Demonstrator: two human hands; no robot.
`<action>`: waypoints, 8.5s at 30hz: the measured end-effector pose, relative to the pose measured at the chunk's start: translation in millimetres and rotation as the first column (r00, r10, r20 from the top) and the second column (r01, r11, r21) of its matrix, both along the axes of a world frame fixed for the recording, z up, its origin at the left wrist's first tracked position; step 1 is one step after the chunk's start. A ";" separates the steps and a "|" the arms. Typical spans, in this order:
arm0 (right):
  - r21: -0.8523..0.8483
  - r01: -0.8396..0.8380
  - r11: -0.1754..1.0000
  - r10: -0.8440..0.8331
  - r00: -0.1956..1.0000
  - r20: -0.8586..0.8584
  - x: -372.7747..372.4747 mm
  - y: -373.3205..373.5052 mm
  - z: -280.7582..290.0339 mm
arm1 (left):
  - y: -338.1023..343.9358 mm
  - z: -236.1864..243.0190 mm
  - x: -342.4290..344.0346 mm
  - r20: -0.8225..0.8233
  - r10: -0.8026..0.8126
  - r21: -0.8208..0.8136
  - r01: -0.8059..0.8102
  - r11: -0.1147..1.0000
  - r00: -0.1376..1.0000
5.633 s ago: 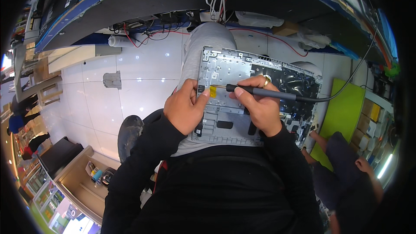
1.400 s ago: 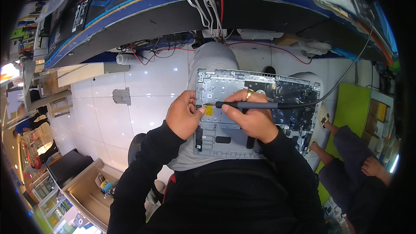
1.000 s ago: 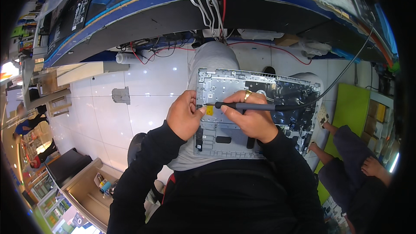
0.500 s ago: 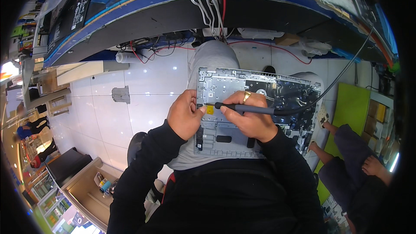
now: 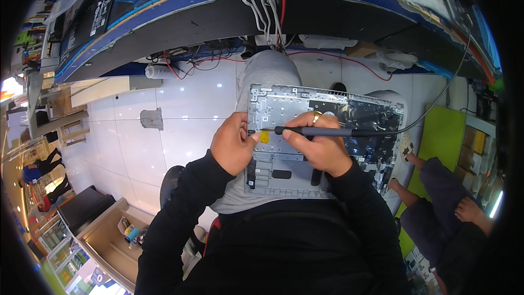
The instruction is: The person uses a soldering iron to melt plastic or solder on the internal chassis of a laptop, then presses parts together by hand.
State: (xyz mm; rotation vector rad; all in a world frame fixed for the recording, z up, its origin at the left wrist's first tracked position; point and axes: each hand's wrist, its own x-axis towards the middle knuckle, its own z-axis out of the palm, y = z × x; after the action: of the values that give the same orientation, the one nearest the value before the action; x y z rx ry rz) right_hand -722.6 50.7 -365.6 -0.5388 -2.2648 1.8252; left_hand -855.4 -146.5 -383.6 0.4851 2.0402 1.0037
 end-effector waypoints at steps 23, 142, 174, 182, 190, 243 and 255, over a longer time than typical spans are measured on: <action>-0.151 0.132 0.980 -0.134 0.991 0.000 -16.6 -21.2 -14.6 | -4.2 -0.9 0.1 -0.010 0.007 -0.001 -0.007 1.000 1.000; -0.554 0.563 0.613 -0.643 0.763 0.066 208.9 131.3 33.9 | 47.9 19.6 40.2 -0.398 -0.179 -0.107 0.149 0.983 0.900; -0.667 0.423 0.613 -0.526 0.849 0.055 253.2 198.7 32.2 | 233.5 32.3 54.4 -0.449 -0.709 -0.154 0.735 0.660 0.543; -0.691 0.429 0.583 -0.538 0.840 0.067 276.6 231.2 29.3 | 320.9 14.4 94.8 -0.118 -0.816 -0.086 0.812 0.577 0.566; -0.589 0.506 0.630 -0.560 0.821 0.106 328.6 307.7 18.5 | 373.9 10.1 137.8 -0.181 -0.859 -0.137 0.853 0.504 0.478; -0.796 0.339 0.502 -0.579 0.815 -0.017 309.1 366.0 -4.0 | 473.1 18.0 177.4 0.204 -0.779 0.016 0.793 0.608 0.593; -0.766 0.369 0.526 -0.585 0.811 -0.011 298.3 350.5 7.8 | 463.3 11.5 166.7 0.194 -0.778 0.034 0.789 0.614 0.597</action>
State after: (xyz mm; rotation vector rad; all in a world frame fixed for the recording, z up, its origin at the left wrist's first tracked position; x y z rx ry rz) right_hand -424.3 401.2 -357.8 -0.8621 -0.9377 2.2398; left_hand -688.6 316.8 -372.1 1.0982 1.4048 0.4059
